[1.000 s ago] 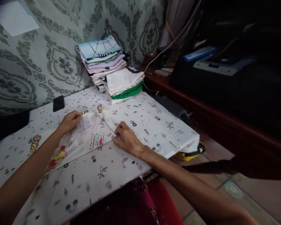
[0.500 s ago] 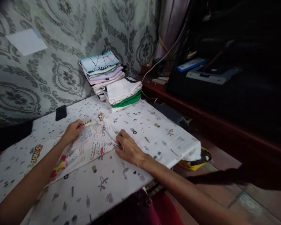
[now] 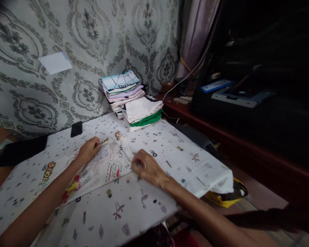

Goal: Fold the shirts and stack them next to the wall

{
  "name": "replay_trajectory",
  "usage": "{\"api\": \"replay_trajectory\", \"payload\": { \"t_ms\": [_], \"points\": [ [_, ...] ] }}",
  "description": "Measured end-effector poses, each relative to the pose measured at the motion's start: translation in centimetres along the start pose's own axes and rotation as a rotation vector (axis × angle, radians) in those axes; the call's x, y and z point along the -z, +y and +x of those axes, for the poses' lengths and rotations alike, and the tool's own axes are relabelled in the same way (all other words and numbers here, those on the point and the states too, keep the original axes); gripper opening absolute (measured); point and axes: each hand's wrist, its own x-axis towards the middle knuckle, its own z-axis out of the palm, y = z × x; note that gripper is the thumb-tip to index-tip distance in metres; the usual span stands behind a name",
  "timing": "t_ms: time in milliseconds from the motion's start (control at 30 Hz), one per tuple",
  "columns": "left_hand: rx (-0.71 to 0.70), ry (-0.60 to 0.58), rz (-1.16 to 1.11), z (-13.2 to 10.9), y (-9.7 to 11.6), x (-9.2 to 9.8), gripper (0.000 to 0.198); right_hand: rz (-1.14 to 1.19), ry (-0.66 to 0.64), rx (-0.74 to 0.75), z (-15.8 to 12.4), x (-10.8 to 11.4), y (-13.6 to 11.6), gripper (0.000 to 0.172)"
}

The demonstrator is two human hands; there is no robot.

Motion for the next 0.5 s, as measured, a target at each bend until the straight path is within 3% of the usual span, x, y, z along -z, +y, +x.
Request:
{"api": "replay_trajectory", "payload": {
  "t_ms": [133, 233, 333, 500],
  "points": [
    [-0.13, 0.093, -0.081, 1.3, 1.7, 0.0, 0.022, -0.109, 0.034, 0.087, 4.5, 0.8, 0.2, 0.014],
    [-0.255, 0.022, -0.227, 2.6, 4.0, -0.6, 0.023, -0.329, 0.009, 0.176, 9.4, 0.2, 0.8, 0.024],
    [-0.401, -0.038, -0.216, 2.9, 6.2, -1.5, 0.024, -0.469, -0.075, 0.213, 13.5, -1.0, 1.6, 0.027],
    [-0.472, -0.031, -0.092, 1.9, 7.4, -2.0, 0.022, -0.501, -0.081, 0.229, 15.8, -2.5, 3.9, 0.027]
  ]
}}
